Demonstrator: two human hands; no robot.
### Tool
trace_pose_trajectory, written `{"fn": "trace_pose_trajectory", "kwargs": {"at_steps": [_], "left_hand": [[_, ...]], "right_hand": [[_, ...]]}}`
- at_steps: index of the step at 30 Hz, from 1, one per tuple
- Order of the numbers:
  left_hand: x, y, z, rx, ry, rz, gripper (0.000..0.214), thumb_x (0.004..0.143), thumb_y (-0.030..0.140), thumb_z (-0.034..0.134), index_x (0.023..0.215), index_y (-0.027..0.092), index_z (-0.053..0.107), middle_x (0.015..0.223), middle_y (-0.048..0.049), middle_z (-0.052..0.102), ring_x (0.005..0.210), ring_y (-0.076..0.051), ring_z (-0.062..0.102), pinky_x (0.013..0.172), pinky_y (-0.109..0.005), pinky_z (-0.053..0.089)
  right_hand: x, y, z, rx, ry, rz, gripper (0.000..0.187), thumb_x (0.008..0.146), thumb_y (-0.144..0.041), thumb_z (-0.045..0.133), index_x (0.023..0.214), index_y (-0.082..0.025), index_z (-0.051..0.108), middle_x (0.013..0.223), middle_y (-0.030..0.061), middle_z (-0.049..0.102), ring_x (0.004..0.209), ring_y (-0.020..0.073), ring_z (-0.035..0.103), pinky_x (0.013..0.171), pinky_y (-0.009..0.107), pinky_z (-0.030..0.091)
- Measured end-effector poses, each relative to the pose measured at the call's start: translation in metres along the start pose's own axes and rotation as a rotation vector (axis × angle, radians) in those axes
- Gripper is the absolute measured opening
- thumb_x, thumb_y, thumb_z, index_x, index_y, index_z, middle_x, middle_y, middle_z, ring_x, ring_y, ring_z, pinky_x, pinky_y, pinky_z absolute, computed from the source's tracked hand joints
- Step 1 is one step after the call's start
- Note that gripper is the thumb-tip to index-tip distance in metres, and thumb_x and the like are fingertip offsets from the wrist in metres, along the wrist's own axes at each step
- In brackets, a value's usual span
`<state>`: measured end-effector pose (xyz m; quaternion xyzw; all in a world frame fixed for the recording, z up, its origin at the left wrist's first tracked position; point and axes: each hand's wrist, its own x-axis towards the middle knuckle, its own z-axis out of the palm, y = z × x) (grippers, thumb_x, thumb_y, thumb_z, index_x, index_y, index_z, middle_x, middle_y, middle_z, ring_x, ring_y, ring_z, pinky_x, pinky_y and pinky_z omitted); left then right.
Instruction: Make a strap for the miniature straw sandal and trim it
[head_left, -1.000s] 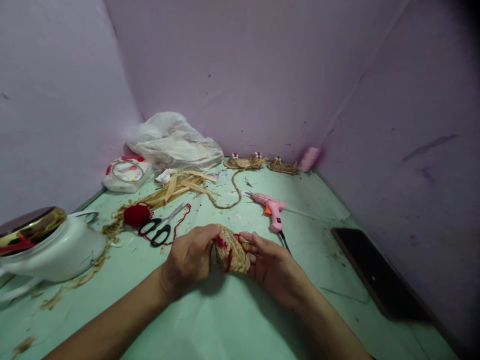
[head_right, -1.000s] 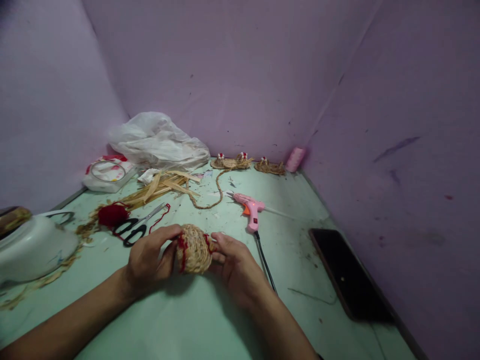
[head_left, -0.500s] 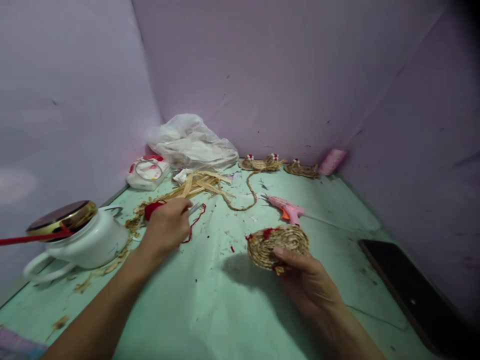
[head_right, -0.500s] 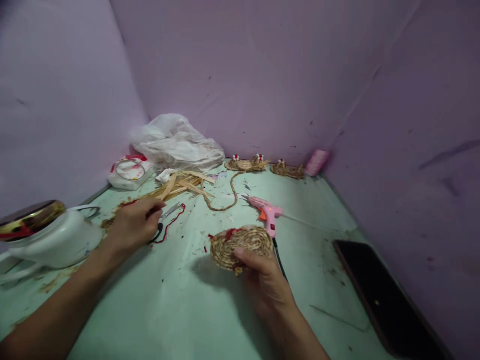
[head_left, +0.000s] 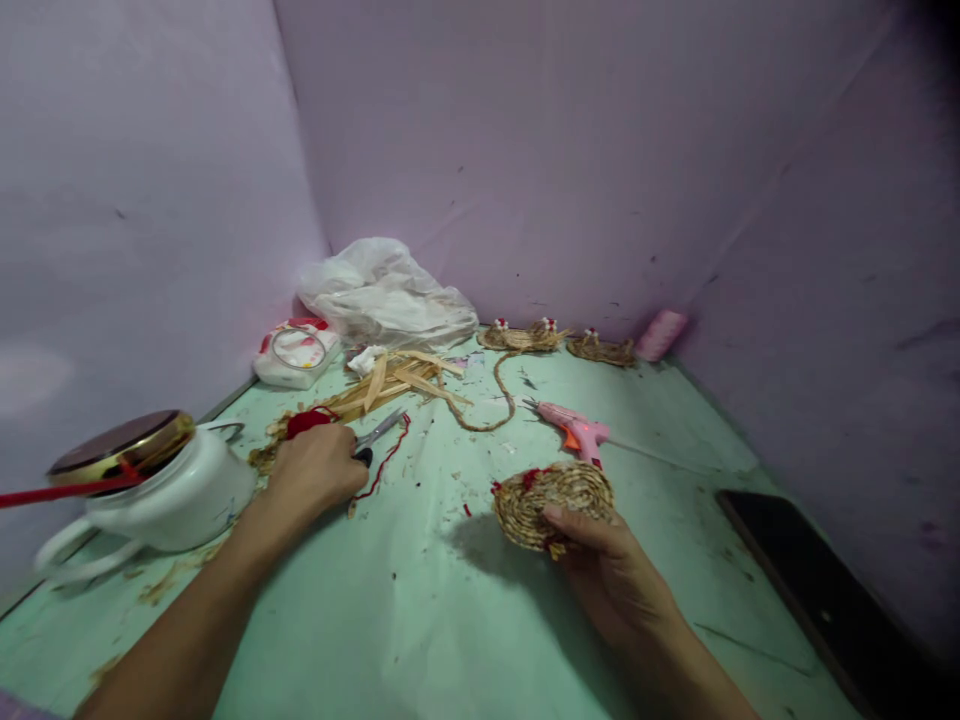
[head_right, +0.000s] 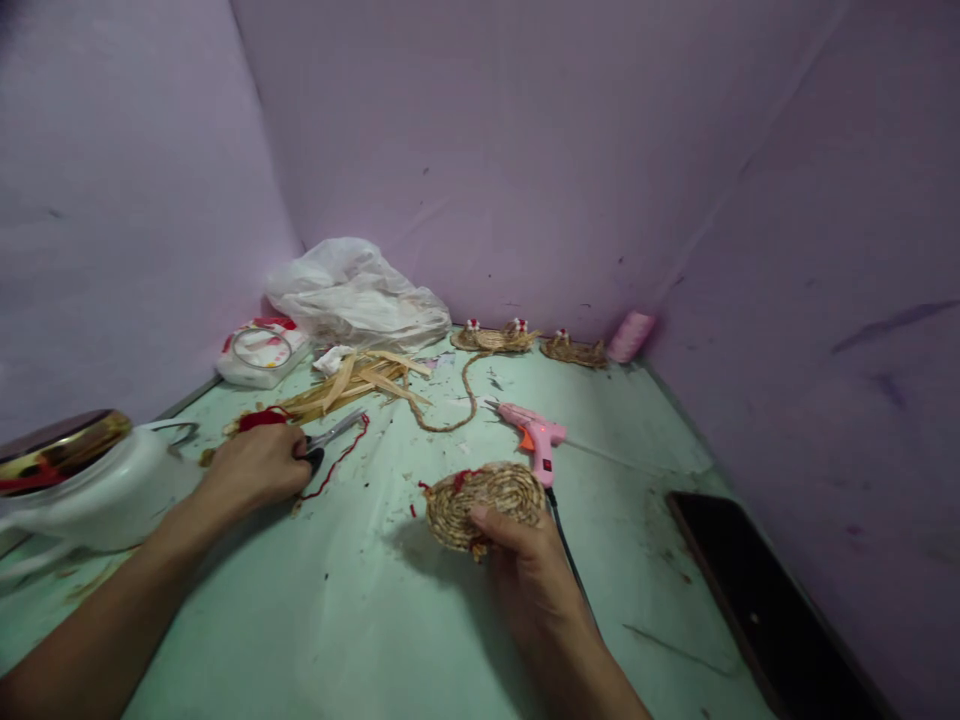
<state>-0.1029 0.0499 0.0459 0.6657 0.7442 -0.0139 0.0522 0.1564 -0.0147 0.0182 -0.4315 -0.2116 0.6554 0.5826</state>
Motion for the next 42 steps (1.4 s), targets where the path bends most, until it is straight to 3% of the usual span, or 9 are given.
{"fn": "trace_pose_trajectory", "kwargs": {"at_steps": [5, 11, 17, 22, 25, 27, 29, 35, 42], "left_hand": [[0.001, -0.009, -0.017, -0.341, 0.112, -0.033, 0.013, 0.064, 0.028, 0.049, 0.056, 0.019, 0.052, 0.053, -0.0011, 0.055, 0.054, -0.017, 0.049, 0.049, -0.024, 0.029], [-0.006, -0.006, -0.026, -1.231, 0.375, -0.206, 0.035, 0.056, 0.035, 0.067, 0.081, 0.02, 0.047, 0.054, 0.0062, 0.049, 0.045, -0.011, 0.045, 0.043, -0.02, 0.029], [-0.005, -0.011, -0.023, -0.381, 0.631, -0.034, 0.049, 0.068, 0.041, 0.059, 0.11, 0.017, 0.049, 0.102, -0.0109, 0.058, 0.093, -0.027, 0.053, 0.076, -0.036, 0.043], [0.005, -0.016, -0.06, -0.57, 0.656, 0.047, 0.048, 0.061, 0.036, 0.066, 0.104, 0.016, 0.056, 0.101, -0.0082, 0.061, 0.086, -0.023, 0.056, 0.079, -0.038, 0.043], [0.008, -0.01, -0.094, -1.227, 0.559, 0.282, 0.04, 0.071, 0.03, 0.055, 0.104, 0.008, 0.052, 0.084, -0.0075, 0.064, 0.082, -0.021, 0.061, 0.074, -0.037, 0.045], [0.006, 0.002, -0.1, -1.48, 0.533, 0.255, 0.037, 0.069, 0.027, 0.057, 0.099, 0.005, 0.052, 0.071, -0.0052, 0.063, 0.07, -0.018, 0.063, 0.067, -0.033, 0.046], [-0.001, 0.018, -0.084, -1.518, 0.453, 0.202, 0.034, 0.061, 0.019, 0.065, 0.091, 0.009, 0.054, 0.063, -0.0007, 0.063, 0.058, -0.012, 0.059, 0.059, -0.025, 0.044], [-0.027, 0.061, 0.003, -1.475, -0.16, 0.06, 0.045, 0.054, 0.026, 0.075, 0.092, 0.016, 0.052, 0.063, 0.0007, 0.064, 0.058, -0.013, 0.058, 0.052, -0.022, 0.042], [-0.034, 0.082, 0.023, -1.676, -0.29, -0.029, 0.048, 0.054, 0.027, 0.076, 0.094, 0.017, 0.05, 0.066, 0.0025, 0.063, 0.056, -0.01, 0.057, 0.051, -0.019, 0.041]], "right_hand": [[0.002, 0.002, 0.0, -0.024, 0.01, -0.056, 0.032, 0.056, -0.018, 0.075, 0.085, -0.016, 0.061, 0.079, 0.0046, 0.069, 0.073, 0.0201, 0.063, 0.071, 0.033, 0.049], [0.003, 0.0, 0.002, 0.047, 0.026, -0.054, 0.02, 0.062, -0.024, 0.071, 0.079, -0.016, 0.063, 0.075, 0.0027, 0.068, 0.069, 0.0171, 0.061, 0.066, 0.028, 0.047], [0.0, 0.0, 0.003, 0.053, 0.013, -0.023, 0.014, 0.064, -0.021, 0.067, 0.076, -0.014, 0.065, 0.073, 0.0037, 0.068, 0.067, 0.0167, 0.06, 0.063, 0.027, 0.045], [0.0, 0.001, 0.001, 0.016, -0.014, 0.012, 0.021, 0.062, -0.023, 0.07, 0.079, -0.013, 0.066, 0.078, 0.0073, 0.07, 0.071, 0.0209, 0.062, 0.067, 0.031, 0.046], [0.001, 0.0, 0.001, 0.032, -0.006, 0.009, 0.019, 0.062, -0.023, 0.07, 0.079, -0.014, 0.066, 0.079, 0.0074, 0.07, 0.073, 0.0213, 0.063, 0.067, 0.031, 0.047], [0.0, -0.002, 0.001, 0.065, 0.004, -0.004, 0.018, 0.063, -0.021, 0.069, 0.08, -0.014, 0.066, 0.08, 0.0066, 0.07, 0.073, 0.0208, 0.063, 0.067, 0.031, 0.047], [0.0, -0.003, 0.002, 0.109, 0.022, -0.041, 0.016, 0.064, -0.019, 0.068, 0.08, -0.016, 0.066, 0.08, 0.005, 0.07, 0.073, 0.0192, 0.062, 0.067, 0.029, 0.048], [0.003, -0.003, -0.001, 0.24, 0.048, -0.052, 0.02, 0.061, -0.012, 0.066, 0.08, -0.017, 0.067, 0.085, 0.0022, 0.071, 0.076, 0.0163, 0.062, 0.072, 0.027, 0.048], [-0.005, 0.01, 0.01, 0.2, -0.053, 0.003, 0.037, 0.056, -0.009, 0.068, 0.092, -0.017, 0.065, 0.097, 0.006, 0.069, 0.088, 0.02, 0.063, 0.083, 0.031, 0.046]]}}
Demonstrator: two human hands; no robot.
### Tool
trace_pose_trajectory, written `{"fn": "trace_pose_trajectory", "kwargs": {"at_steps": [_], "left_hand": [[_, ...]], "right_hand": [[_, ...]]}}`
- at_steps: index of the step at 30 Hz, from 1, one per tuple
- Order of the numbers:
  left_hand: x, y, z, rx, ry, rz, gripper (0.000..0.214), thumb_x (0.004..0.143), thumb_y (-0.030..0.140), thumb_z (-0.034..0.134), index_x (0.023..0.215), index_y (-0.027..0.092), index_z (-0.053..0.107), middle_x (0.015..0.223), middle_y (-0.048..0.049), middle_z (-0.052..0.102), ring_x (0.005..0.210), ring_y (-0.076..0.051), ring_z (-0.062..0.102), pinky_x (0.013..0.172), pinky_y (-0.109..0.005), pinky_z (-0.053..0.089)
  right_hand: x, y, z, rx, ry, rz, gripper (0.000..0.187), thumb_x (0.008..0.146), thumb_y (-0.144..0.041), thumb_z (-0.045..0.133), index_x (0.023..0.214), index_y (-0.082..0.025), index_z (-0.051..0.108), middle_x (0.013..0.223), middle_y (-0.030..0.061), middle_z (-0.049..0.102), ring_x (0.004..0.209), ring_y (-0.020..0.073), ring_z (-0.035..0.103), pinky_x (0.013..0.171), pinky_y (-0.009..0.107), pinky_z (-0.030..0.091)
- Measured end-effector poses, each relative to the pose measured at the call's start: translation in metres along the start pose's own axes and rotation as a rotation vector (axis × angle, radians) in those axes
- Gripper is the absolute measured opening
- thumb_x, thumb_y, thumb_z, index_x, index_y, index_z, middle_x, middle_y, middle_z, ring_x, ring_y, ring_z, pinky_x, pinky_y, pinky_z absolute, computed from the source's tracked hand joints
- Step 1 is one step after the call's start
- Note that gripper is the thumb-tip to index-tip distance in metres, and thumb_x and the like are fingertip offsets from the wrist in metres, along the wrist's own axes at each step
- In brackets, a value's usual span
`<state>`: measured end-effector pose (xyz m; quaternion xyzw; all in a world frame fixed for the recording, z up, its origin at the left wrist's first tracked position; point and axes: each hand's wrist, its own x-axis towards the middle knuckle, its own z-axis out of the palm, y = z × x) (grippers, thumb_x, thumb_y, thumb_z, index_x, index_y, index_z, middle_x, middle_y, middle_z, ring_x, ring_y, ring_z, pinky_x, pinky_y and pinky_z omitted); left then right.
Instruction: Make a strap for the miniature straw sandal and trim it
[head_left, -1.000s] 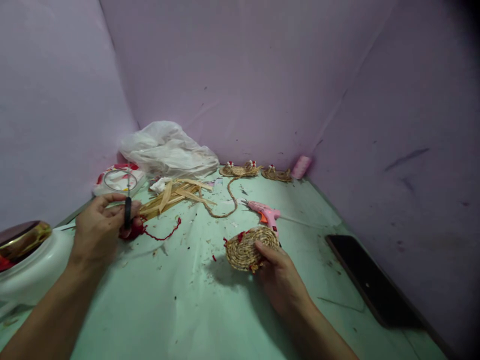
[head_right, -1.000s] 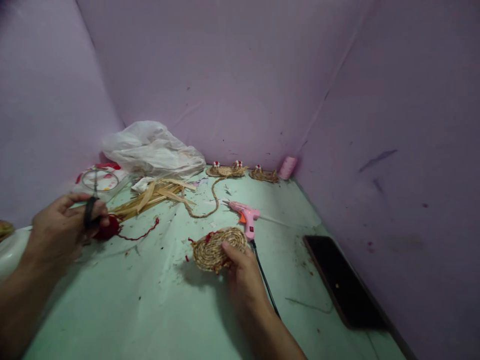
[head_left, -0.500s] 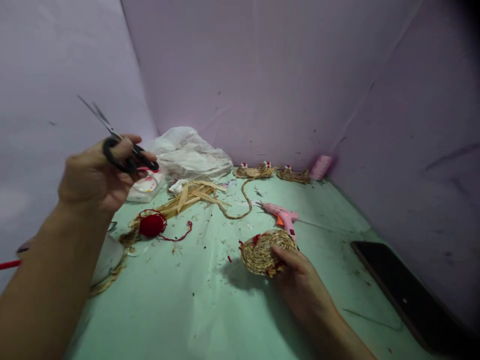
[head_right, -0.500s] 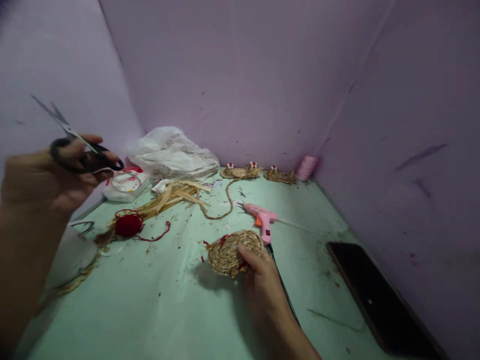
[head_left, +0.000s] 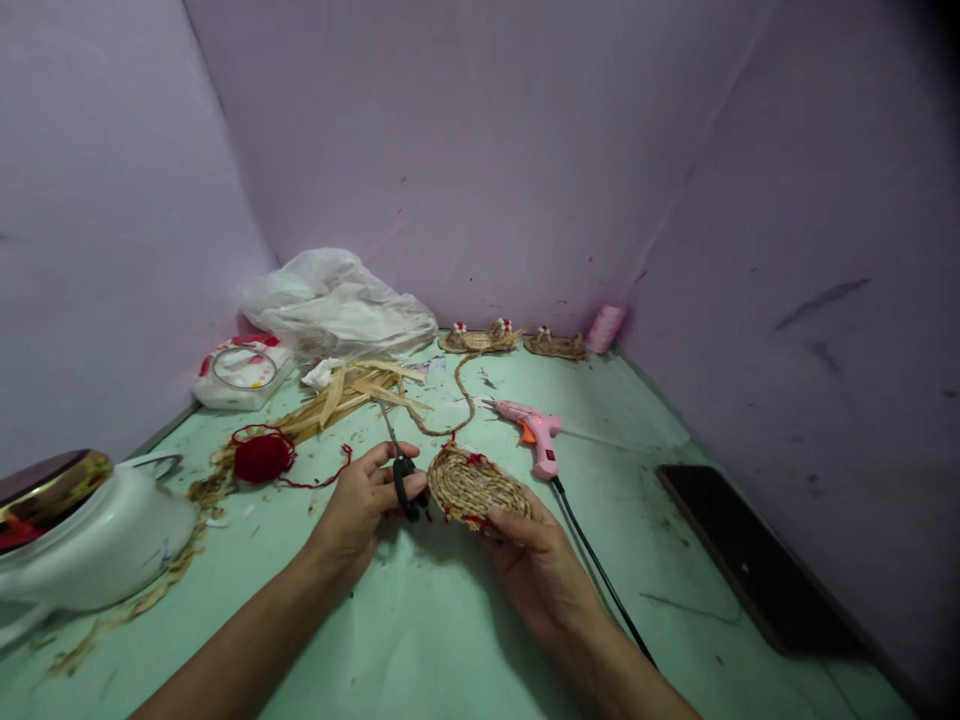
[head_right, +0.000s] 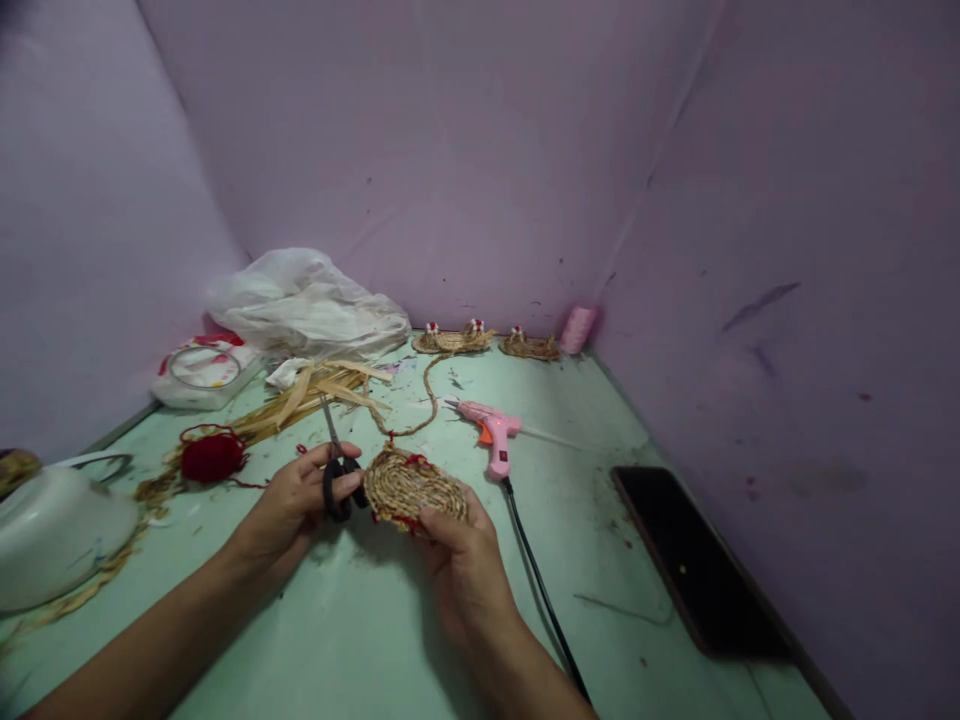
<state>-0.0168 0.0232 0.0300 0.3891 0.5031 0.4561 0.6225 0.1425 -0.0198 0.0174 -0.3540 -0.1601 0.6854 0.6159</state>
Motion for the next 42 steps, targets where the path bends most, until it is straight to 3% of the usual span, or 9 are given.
{"fn": "trace_pose_trajectory", "kwargs": {"at_steps": [7, 14, 18, 22, 25, 33, 39, 42], "left_hand": [[0.004, 0.004, -0.002, 0.012, 0.05, 0.029, 0.046, 0.048, 0.022, 0.076, 0.088, 0.016, 0.054, 0.06, 0.0049, 0.059, 0.052, -0.008, 0.052, 0.047, -0.018, 0.038], [0.011, 0.017, -0.003, 0.099, -0.047, 0.031, 0.041, 0.046, 0.02, 0.073, 0.084, 0.014, 0.056, 0.05, 0.0061, 0.053, 0.043, -0.007, 0.045, 0.043, -0.019, 0.032], [0.012, 0.019, 0.005, 0.145, -0.082, 0.041, 0.041, 0.046, 0.02, 0.072, 0.083, 0.013, 0.056, 0.045, 0.0074, 0.049, 0.041, -0.006, 0.04, 0.041, -0.018, 0.03], [0.013, 0.017, 0.011, 0.155, -0.102, 0.044, 0.042, 0.047, 0.022, 0.072, 0.085, 0.012, 0.056, 0.045, 0.0079, 0.048, 0.042, -0.005, 0.04, 0.041, -0.018, 0.03], [0.012, 0.017, 0.012, 0.152, -0.163, 0.064, 0.042, 0.051, 0.027, 0.073, 0.086, 0.013, 0.054, 0.049, 0.0073, 0.049, 0.044, -0.006, 0.042, 0.042, -0.018, 0.033], [0.011, 0.026, -0.002, 0.232, 0.027, 0.256, 0.04, 0.057, 0.033, 0.07, 0.088, 0.015, 0.05, 0.053, 0.0042, 0.055, 0.053, -0.011, 0.052, 0.048, -0.02, 0.041], [-0.006, 0.009, 0.008, 0.254, -0.134, 0.067, 0.04, 0.053, 0.025, 0.072, 0.085, 0.014, 0.051, 0.053, 0.0045, 0.055, 0.049, -0.009, 0.05, 0.046, -0.02, 0.04], [-0.012, 0.0, 0.017, 0.156, -0.088, 0.016, 0.046, 0.046, 0.022, 0.074, 0.086, 0.014, 0.05, 0.056, 0.0036, 0.058, 0.052, -0.01, 0.052, 0.047, -0.021, 0.043]], "right_hand": [[-0.004, 0.005, 0.0, -0.045, -0.067, 0.033, 0.041, 0.054, -0.007, 0.064, 0.094, -0.017, 0.063, 0.096, 0.0055, 0.07, 0.088, 0.0205, 0.063, 0.08, 0.031, 0.046], [-0.002, 0.007, -0.009, -0.349, -0.2, 0.14, 0.035, 0.058, -0.022, 0.075, 0.089, -0.012, 0.062, 0.083, 0.0091, 0.07, 0.071, 0.0183, 0.064, 0.07, 0.032, 0.047], [0.006, 0.018, -0.018, -0.378, -0.162, 0.098, 0.044, 0.052, -0.025, 0.081, 0.085, -0.017, 0.053, 0.079, 0.0053, 0.069, 0.068, 0.0185, 0.065, 0.064, 0.031, 0.049], [0.005, 0.018, -0.016, -0.43, -0.133, -0.007, 0.054, 0.055, -0.026, 0.08, 0.098, -0.022, 0.048, 0.074, -0.0015, 0.066, 0.061, 0.0153, 0.063, 0.059, 0.028, 0.048], [0.002, 0.011, -0.01, -0.427, -0.201, 0.083, 0.059, 0.055, -0.025, 0.079, 0.106, -0.02, 0.05, 0.077, 0.0018, 0.068, 0.066, 0.0171, 0.064, 0.062, 0.029, 0.048], [0.006, 0.001, -0.01, -0.262, 0.059, 0.013, 0.067, 0.048, -0.019, 0.082, 0.107, -0.017, 0.051, 0.067, 0.0005, 0.067, 0.059, 0.015, 0.063, 0.057, 0.025, 0.046], [0.008, 0.004, -0.008, -0.151, 0.16, -0.128, 0.063, 0.048, -0.016, 0.081, 0.102, -0.019, 0.049, 0.071, -0.0004, 0.068, 0.062, 0.0126, 0.063, 0.062, 0.024, 0.048], [0.007, 0.005, -0.008, -0.15, 0.124, -0.126, 0.059, 0.049, -0.017, 0.081, 0.1, -0.02, 0.05, 0.079, 0.0018, 0.069, 0.068, 0.0139, 0.064, 0.065, 0.026, 0.049]]}}
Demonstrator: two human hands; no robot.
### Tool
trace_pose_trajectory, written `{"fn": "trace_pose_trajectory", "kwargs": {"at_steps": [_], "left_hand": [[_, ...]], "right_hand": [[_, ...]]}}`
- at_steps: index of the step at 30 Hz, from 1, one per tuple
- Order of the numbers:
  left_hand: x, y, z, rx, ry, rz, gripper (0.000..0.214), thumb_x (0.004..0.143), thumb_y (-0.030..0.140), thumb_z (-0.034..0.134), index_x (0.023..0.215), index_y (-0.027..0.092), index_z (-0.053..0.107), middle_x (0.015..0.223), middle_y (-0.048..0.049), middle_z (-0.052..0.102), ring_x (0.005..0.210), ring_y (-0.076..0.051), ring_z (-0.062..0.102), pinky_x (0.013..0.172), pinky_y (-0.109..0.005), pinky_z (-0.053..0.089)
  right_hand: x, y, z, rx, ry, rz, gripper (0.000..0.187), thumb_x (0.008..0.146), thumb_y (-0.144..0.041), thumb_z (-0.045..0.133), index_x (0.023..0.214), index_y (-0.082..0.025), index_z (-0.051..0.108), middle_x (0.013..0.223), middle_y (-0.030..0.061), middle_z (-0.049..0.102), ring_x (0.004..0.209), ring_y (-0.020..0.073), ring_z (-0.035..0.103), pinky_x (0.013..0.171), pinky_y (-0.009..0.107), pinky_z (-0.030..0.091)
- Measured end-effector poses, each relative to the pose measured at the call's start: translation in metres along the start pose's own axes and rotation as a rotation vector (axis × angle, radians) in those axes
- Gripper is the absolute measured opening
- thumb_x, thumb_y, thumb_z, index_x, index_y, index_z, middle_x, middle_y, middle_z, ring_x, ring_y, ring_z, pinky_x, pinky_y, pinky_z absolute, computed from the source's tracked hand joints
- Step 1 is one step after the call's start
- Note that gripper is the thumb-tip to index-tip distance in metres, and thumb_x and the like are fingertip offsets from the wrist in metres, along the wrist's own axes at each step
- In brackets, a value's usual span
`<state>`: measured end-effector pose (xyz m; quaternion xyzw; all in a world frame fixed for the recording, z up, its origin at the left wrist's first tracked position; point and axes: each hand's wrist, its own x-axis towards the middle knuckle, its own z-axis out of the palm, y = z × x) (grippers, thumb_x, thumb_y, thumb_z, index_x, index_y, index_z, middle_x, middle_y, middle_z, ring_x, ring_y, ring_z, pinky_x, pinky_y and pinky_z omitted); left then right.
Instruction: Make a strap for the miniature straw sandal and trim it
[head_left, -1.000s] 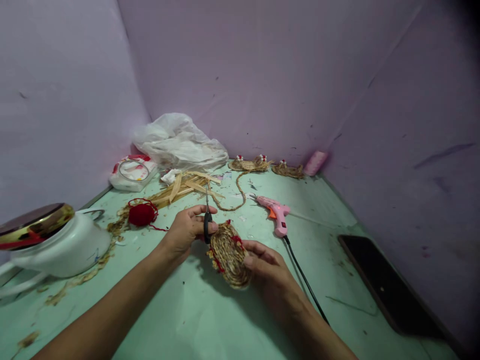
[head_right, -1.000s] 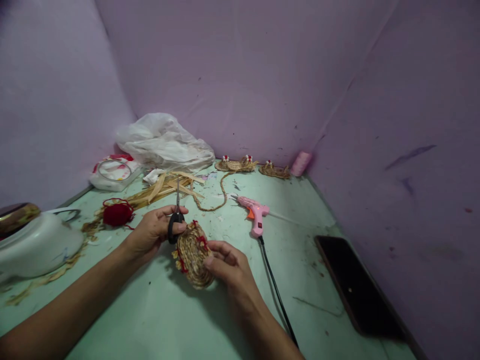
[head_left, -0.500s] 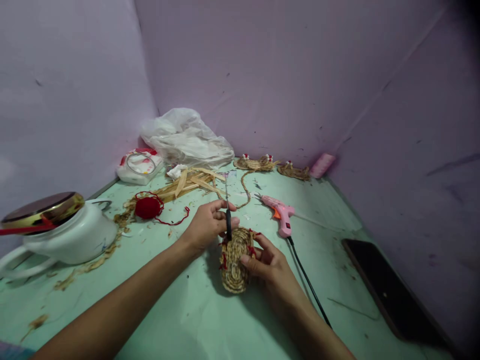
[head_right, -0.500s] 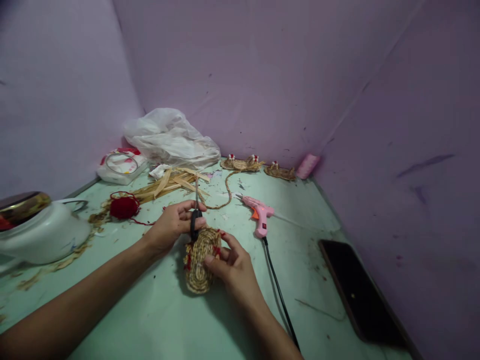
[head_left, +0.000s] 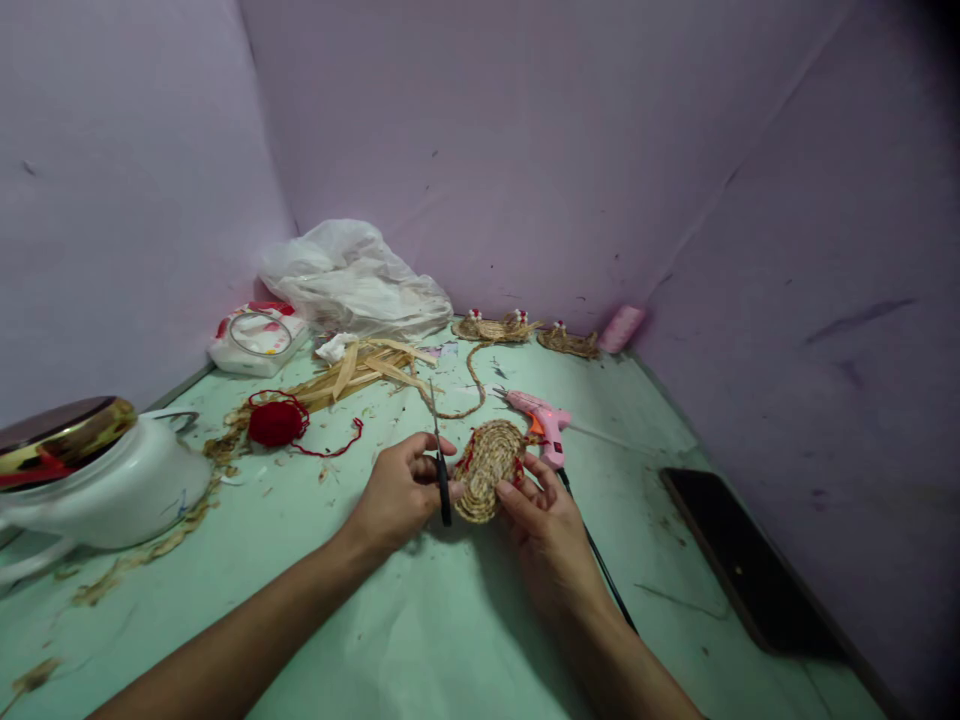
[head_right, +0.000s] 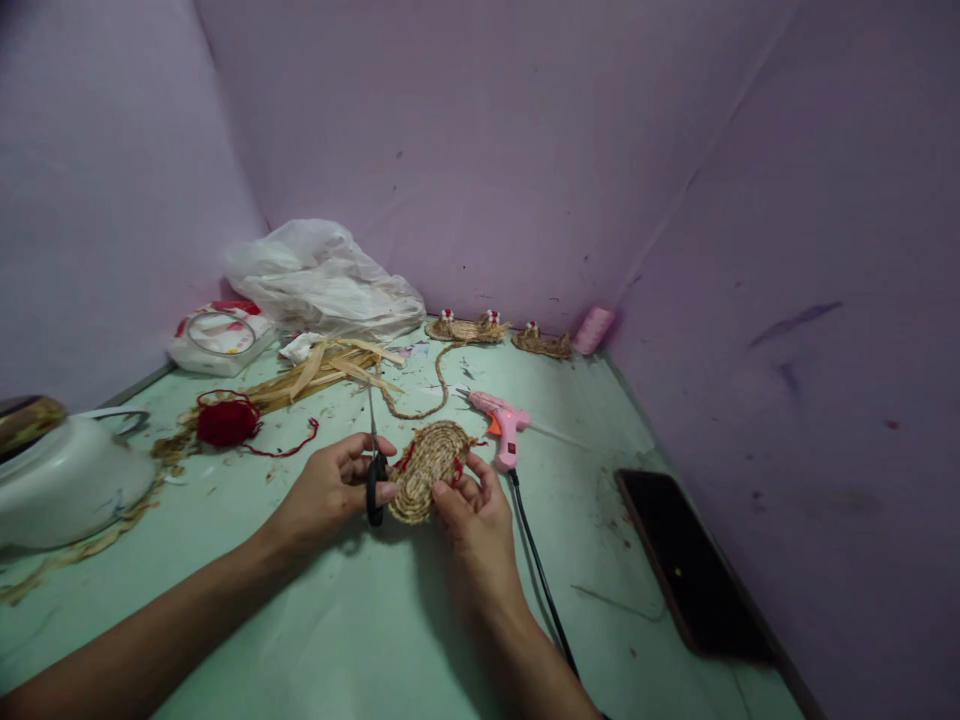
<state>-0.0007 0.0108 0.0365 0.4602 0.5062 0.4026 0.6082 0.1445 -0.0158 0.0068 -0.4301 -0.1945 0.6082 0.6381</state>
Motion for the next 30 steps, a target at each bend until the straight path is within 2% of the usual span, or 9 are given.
{"fn": "trace_pose_trajectory", "kwargs": {"at_steps": [5, 9, 11, 14, 18, 20, 23, 26, 30], "left_hand": [[0.002, -0.005, 0.003, -0.138, 0.054, -0.031, 0.05, 0.044, 0.021, 0.075, 0.087, 0.014, 0.051, 0.057, 0.0035, 0.059, 0.051, -0.011, 0.053, 0.048, -0.022, 0.044], [0.003, -0.012, -0.001, -0.166, -0.001, -0.055, 0.046, 0.048, 0.017, 0.073, 0.09, 0.014, 0.052, 0.06, 0.0022, 0.06, 0.053, -0.011, 0.055, 0.049, -0.022, 0.043], [0.002, -0.015, -0.003, -0.169, -0.049, -0.078, 0.045, 0.05, 0.016, 0.072, 0.09, 0.015, 0.052, 0.063, 0.0009, 0.061, 0.054, -0.012, 0.056, 0.049, -0.021, 0.042], [0.002, -0.016, -0.004, -0.177, -0.103, -0.105, 0.043, 0.051, 0.016, 0.071, 0.09, 0.015, 0.052, 0.069, -0.0013, 0.063, 0.057, -0.013, 0.058, 0.05, -0.022, 0.042], [0.0, -0.014, -0.003, -0.162, -0.132, -0.123, 0.044, 0.049, 0.017, 0.071, 0.089, 0.015, 0.052, 0.065, -0.0006, 0.062, 0.055, -0.013, 0.056, 0.05, -0.022, 0.041], [-0.002, -0.013, 0.0, -0.122, -0.143, -0.124, 0.044, 0.048, 0.018, 0.072, 0.087, 0.015, 0.051, 0.06, 0.0012, 0.059, 0.052, -0.012, 0.054, 0.049, -0.022, 0.04], [-0.005, -0.012, 0.006, -0.038, -0.18, -0.111, 0.042, 0.049, 0.019, 0.07, 0.086, 0.015, 0.05, 0.057, 0.0032, 0.056, 0.052, -0.012, 0.052, 0.051, -0.024, 0.041], [-0.008, -0.01, 0.006, 0.112, -0.211, -0.032, 0.034, 0.057, 0.026, 0.065, 0.086, 0.016, 0.05, 0.055, 0.0049, 0.05, 0.052, -0.011, 0.048, 0.051, -0.023, 0.038], [-0.013, -0.002, -0.005, 0.685, -0.101, 0.223, 0.029, 0.068, 0.038, 0.058, 0.09, 0.019, 0.054, 0.059, 0.0026, 0.053, 0.055, -0.013, 0.048, 0.052, -0.025, 0.034]], "right_hand": [[0.0, -0.006, -0.007, -0.195, -0.107, 0.013, 0.047, 0.057, -0.03, 0.077, 0.099, -0.019, 0.057, 0.09, 0.0054, 0.065, 0.078, 0.0189, 0.062, 0.067, 0.031, 0.049], [0.005, -0.008, -0.014, -0.321, -0.053, -0.113, 0.031, 0.065, -0.039, 0.07, 0.086, -0.017, 0.062, 0.088, 0.0047, 0.062, 0.079, 0.0185, 0.057, 0.069, 0.031, 0.048], [0.006, -0.007, -0.015, -0.283, -0.048, -0.148, 0.033, 0.064, -0.037, 0.072, 0.09, -0.019, 0.061, 0.092, 0.005, 0.063, 0.086, 0.0206, 0.057, 0.073, 0.033, 0.047], [0.005, -0.008, -0.012, -0.182, -0.101, -0.137, 0.048, 0.06, -0.03, 0.075, 0.104, -0.022, 0.058, 0.101, 0.0062, 0.063, 0.095, 0.024, 0.056, 0.079, 0.037, 0.046], [0.0, -0.013, -0.005, -0.157, -0.224, 0.002, 0.039, 0.059, -0.027, 0.074, 0.093, -0.014, 0.062, 0.087, 0.0082, 0.066, 0.079, 0.0225, 0.06, 0.072, 0.036, 0.047], [-0.001, -0.014, -0.004, -0.152, -0.212, 0.031, 0.037, 0.056, -0.024, 0.076, 0.088, -0.013, 0.063, 0.079, 0.0066, 0.067, 0.07, 0.02, 0.06, 0.066, 0.033, 0.048], [0.0, -0.011, -0.003, -0.121, -0.14, 0.056, 0.036, 0.051, -0.02, 0.078, 0.083, -0.013, 0.062, 0.07, 0.0043, 0.066, 0.061, 0.018, 0.06, 0.059, 0.031, 0.048], [0.001, -0.009, -0.002, -0.096, -0.069, 0.093, 0.032, 0.05, -0.018, 0.078, 0.077, -0.013, 0.062, 0.066, 0.0033, 0.067, 0.057, 0.0171, 0.06, 0.058, 0.031, 0.049], [0.003, -0.013, 0.0, -0.04, 0.063, 0.007, 0.031, 0.049, -0.017, 0.079, 0.076, -0.012, 0.063, 0.067, 0.0035, 0.068, 0.059, 0.0171, 0.062, 0.06, 0.03, 0.051]]}}
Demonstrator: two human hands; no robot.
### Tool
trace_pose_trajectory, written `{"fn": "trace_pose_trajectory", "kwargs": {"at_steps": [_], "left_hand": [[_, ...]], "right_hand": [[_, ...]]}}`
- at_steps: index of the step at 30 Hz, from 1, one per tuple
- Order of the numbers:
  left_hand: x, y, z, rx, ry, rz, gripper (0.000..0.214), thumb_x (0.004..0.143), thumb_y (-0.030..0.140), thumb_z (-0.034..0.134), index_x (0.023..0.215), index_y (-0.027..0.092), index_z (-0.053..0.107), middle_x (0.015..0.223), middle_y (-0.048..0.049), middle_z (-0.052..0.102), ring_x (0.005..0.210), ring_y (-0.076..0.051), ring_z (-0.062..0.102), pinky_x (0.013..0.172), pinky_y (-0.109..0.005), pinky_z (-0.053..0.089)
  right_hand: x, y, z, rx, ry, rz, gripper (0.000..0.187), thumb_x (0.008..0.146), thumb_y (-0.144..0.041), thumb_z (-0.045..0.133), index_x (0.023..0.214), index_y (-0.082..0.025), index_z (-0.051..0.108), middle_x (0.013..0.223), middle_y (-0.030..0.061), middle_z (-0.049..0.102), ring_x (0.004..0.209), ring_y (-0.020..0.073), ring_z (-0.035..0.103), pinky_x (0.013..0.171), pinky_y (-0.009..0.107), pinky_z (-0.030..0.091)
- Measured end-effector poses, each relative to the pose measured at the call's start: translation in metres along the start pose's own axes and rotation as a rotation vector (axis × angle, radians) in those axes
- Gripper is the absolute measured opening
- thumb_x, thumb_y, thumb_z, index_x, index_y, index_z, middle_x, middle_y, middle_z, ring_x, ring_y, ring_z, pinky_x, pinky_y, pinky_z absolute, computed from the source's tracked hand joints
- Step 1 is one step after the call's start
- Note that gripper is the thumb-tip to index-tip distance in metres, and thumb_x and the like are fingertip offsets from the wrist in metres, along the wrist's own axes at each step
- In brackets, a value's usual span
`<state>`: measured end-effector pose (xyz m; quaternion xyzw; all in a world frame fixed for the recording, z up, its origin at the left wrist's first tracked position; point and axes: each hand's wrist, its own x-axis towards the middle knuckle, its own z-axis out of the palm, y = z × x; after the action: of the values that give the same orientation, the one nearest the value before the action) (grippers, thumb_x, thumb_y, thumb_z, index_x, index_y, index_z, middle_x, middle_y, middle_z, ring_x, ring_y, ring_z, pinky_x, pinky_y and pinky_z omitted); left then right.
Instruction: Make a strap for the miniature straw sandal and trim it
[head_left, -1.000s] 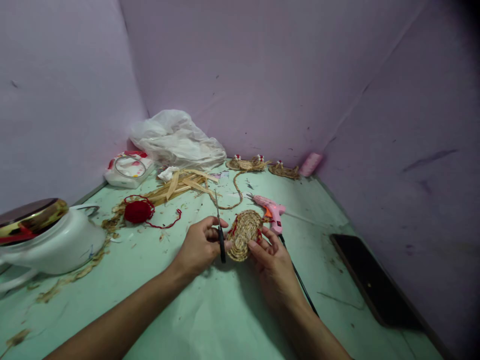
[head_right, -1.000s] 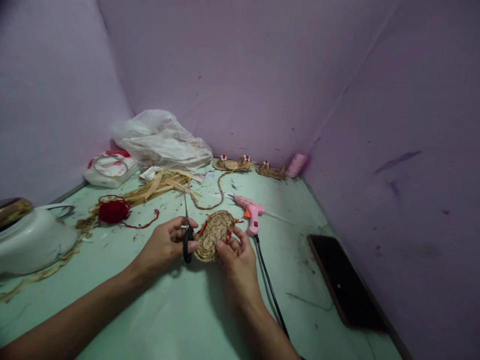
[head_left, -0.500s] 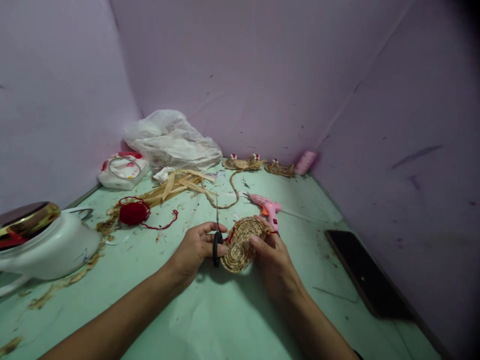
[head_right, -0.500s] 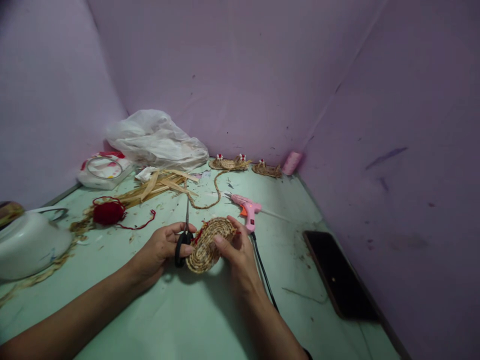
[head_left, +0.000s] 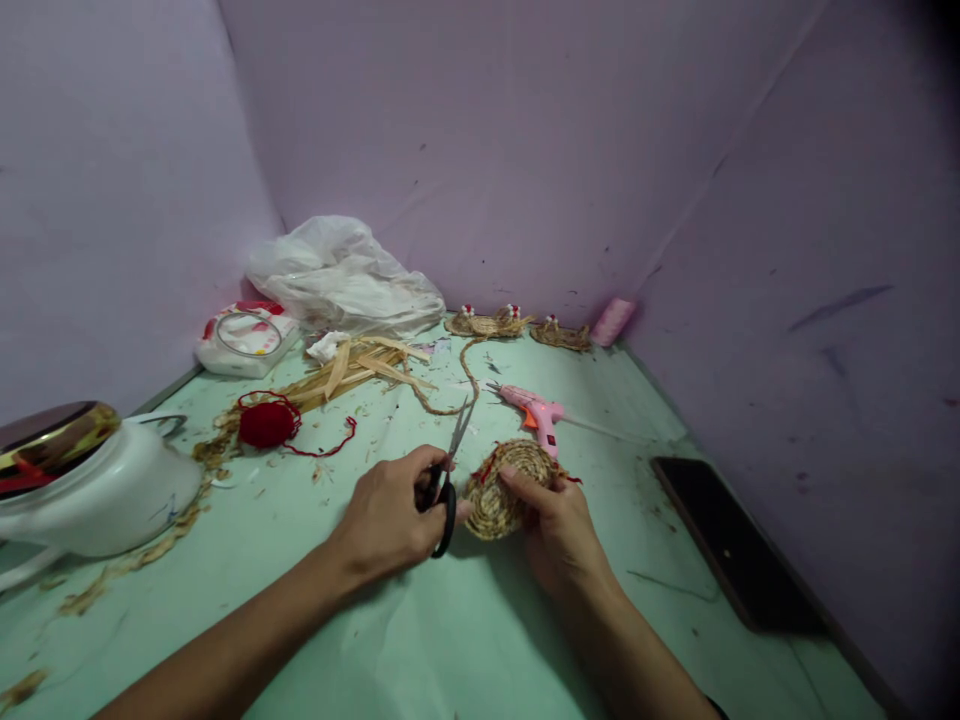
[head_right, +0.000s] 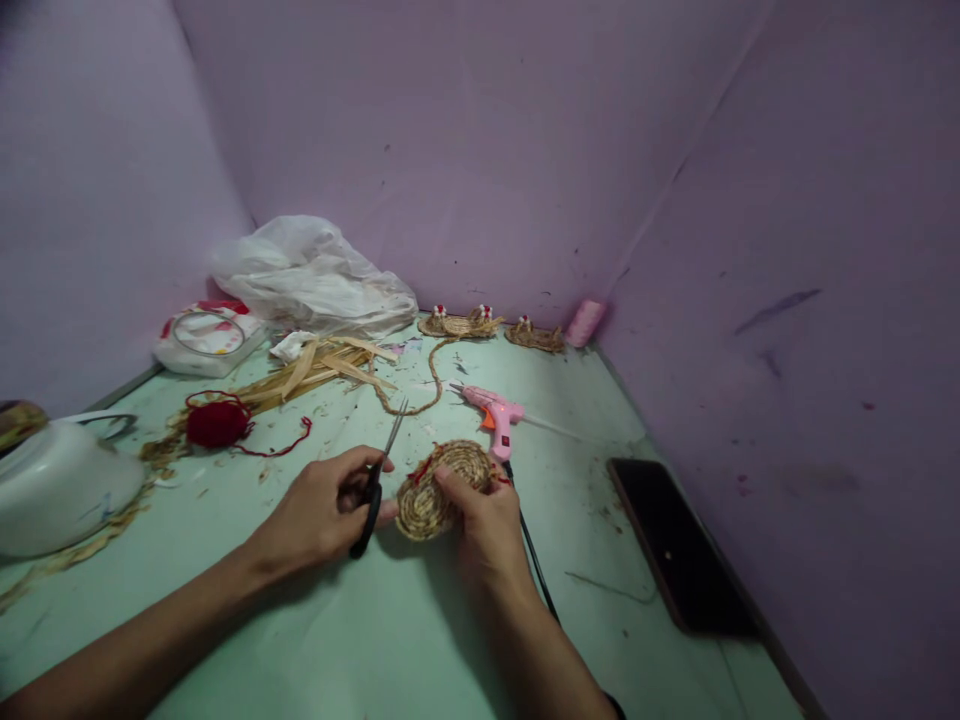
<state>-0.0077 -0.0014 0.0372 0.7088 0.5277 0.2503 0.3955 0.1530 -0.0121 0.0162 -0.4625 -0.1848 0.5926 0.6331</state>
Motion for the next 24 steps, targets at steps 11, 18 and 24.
{"fn": "trace_pose_trajectory", "kwargs": {"at_steps": [11, 18, 24], "left_hand": [[-0.014, 0.007, 0.001, 0.692, -0.112, 0.144, 0.043, 0.071, 0.026, 0.043, 0.113, 0.018, 0.051, 0.094, -0.0117, 0.065, 0.086, -0.029, 0.061, 0.075, -0.041, 0.044], [-0.014, 0.008, 0.001, 0.773, -0.105, 0.116, 0.056, 0.074, 0.028, 0.042, 0.128, 0.015, 0.043, 0.1, -0.0144, 0.064, 0.082, -0.029, 0.062, 0.072, -0.044, 0.045], [-0.014, 0.006, 0.002, 0.74, -0.12, 0.125, 0.058, 0.073, 0.027, 0.043, 0.129, 0.016, 0.042, 0.099, -0.0137, 0.065, 0.08, -0.029, 0.062, 0.071, -0.043, 0.045]], "right_hand": [[0.005, 0.004, -0.005, 0.051, 0.085, -0.158, 0.036, 0.053, -0.02, 0.078, 0.085, -0.012, 0.063, 0.072, 0.0028, 0.069, 0.063, 0.0165, 0.063, 0.063, 0.03, 0.051], [-0.004, 0.008, -0.003, -0.088, 0.031, -0.189, 0.035, 0.056, -0.023, 0.077, 0.086, -0.015, 0.061, 0.073, 0.0016, 0.067, 0.064, 0.0163, 0.062, 0.063, 0.031, 0.052], [-0.012, 0.003, 0.003, -0.227, 0.053, -0.218, 0.033, 0.052, -0.024, 0.077, 0.08, -0.016, 0.061, 0.066, -0.0009, 0.064, 0.058, 0.0139, 0.058, 0.058, 0.028, 0.05]]}}
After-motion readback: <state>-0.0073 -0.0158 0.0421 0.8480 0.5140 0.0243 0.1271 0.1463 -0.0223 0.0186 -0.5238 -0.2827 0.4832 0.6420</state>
